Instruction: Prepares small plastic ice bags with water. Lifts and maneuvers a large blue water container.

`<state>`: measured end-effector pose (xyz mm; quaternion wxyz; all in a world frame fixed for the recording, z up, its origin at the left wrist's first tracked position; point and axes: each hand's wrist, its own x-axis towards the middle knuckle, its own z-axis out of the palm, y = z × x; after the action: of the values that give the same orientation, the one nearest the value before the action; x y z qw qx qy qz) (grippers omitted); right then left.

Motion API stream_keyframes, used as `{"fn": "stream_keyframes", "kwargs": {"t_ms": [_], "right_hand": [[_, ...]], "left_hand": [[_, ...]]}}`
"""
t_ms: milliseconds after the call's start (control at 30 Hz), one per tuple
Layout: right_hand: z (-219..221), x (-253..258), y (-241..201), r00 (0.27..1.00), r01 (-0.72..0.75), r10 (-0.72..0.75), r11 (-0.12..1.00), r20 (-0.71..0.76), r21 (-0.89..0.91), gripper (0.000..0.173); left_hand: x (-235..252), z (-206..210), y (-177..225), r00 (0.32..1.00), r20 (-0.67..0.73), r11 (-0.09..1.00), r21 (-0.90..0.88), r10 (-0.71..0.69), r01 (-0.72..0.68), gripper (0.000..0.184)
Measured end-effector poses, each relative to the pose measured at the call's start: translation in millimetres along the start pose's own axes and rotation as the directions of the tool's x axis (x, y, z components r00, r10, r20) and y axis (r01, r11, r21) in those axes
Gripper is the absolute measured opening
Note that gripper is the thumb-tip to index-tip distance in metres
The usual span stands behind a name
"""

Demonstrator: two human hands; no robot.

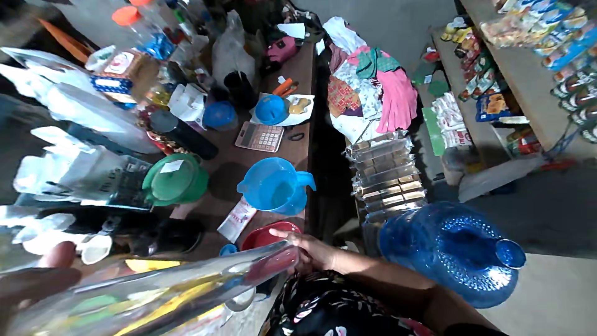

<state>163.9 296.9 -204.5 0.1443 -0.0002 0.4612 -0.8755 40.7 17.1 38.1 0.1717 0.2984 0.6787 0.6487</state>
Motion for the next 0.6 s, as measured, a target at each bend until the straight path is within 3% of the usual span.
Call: {"fn": "stream_keyframes", "kwargs": {"t_ms": [67, 167, 200, 233, 300, 400, 500, 600], "right_hand": [[3.8, 1.1, -10.0, 0.996, -0.080, 0.076, 0.995, -0.052, -0.061, 0.057], [-0.4, 0.5, -0.1, 0.998, 0.042, -0.042, 0.999, 0.047, 0.009, 0.055], [-1.3, -0.3, 3.5, 0.994, 0.092, -0.093, 0.996, 0.059, 0.016, 0.063], [-3.1, -1.0, 7.2, 0.988, 0.143, -0.144, 0.990, 0.053, 0.014, 0.073], [-5.4, -0.6, 13.4, 0.985, 0.171, -0.171, 0.984, -0.024, 0.042, 0.072], [-10.0, 3.5, 14.5, 0.999, 0.032, -0.028, 0.990, -0.028, 0.139, 0.063], [-1.8, 3.6, -0.8, 0.964, -0.251, 0.252, 0.968, -0.091, 0.022, 0.054], [-6.0, 3.7, 12.2, 0.995, -0.070, 0.062, 0.990, 0.073, 0.120, 0.057]], "left_hand": [[-1.0, 1.8, -7.4, 0.999, 0.042, 1.000, -0.017, 0.017, -0.017, 0.044], [-3.1, 7.2, -19.4, 0.998, -0.008, 0.992, -0.111, 0.065, -0.065, 0.031], [-3.6, 6.5, -21.2, 0.997, -0.041, 0.987, -0.144, 0.072, -0.078, 0.030], [-2.6, 3.5, -22.2, 0.995, -0.074, 0.990, -0.118, 0.069, -0.078, 0.030], [1.1, -12.0, -33.2, 0.983, -0.155, 0.994, 0.055, 0.099, -0.091, 0.027], [0.6, -25.5, -41.4, 0.972, -0.179, 0.982, 0.142, 0.150, -0.126, 0.022], [-7.0, -15.2, -43.4, 0.978, -0.137, 0.987, 0.004, 0.157, -0.158, 0.020], [-17.4, -12.4, -46.7, 0.973, -0.154, 0.975, -0.110, 0.173, -0.191, 0.017]]}}
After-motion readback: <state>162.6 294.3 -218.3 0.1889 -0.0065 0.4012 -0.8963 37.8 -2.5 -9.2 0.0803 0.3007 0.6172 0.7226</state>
